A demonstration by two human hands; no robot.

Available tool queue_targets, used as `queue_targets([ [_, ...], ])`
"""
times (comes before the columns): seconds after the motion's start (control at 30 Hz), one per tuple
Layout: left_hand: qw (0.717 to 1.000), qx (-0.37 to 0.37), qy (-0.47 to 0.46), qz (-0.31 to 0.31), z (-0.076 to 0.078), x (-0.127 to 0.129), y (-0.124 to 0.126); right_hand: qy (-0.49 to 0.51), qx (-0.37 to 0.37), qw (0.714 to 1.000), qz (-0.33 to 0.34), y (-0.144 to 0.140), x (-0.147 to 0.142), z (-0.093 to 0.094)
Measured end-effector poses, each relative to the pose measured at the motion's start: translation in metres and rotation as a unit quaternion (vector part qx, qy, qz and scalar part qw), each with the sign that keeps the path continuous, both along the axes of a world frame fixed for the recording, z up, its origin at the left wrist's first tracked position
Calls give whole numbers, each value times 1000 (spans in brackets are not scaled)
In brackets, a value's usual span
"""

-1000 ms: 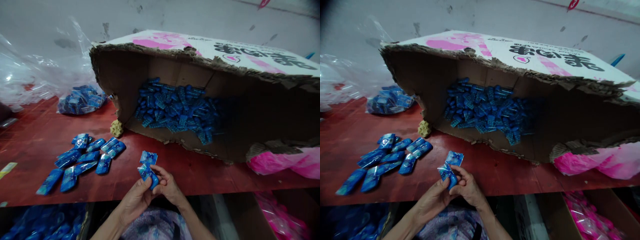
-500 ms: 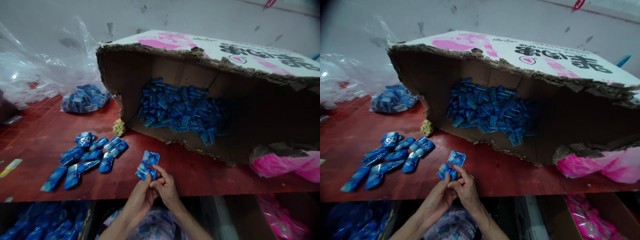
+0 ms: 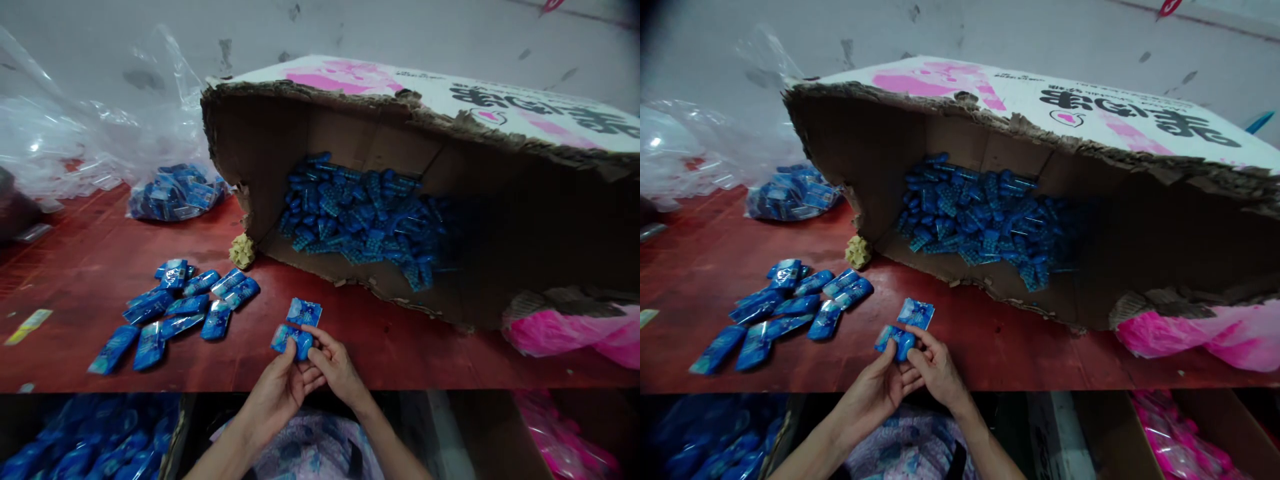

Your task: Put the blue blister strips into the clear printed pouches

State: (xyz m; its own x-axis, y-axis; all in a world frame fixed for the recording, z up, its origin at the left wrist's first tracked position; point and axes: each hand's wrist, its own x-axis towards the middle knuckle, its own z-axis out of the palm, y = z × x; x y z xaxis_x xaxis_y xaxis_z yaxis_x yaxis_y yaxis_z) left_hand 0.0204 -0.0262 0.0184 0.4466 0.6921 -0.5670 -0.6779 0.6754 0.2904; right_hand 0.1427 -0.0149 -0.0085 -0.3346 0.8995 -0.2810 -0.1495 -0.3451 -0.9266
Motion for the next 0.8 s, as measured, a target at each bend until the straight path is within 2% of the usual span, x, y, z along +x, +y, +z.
queue_targets([
  [0.13,999,-3,43,4,3,1,-1,9,12,1000,-1,1,2,7],
  [0.23,997,10,68,-29,4,1,-2,49,9,999,10,1,3,13],
  [0.43,972,56,197,-113,-1,-5,-4,92,-22,993,-69,2,0,14],
  [0.5,960,57,258,-87,-4,-10,-2,114,-33,988,-104,4,-2,12],
  [0.57,949,65,307,-23,-7,-15,2,138,-55,981,-123,4,-3,10],
  [0.63,945,77,319,21,-9,-19,7,153,-79,978,-120,3,-5,9],
  [0.8,937,88,333,63,-14,-27,18,145,-103,977,-117,-1,-9,5],
])
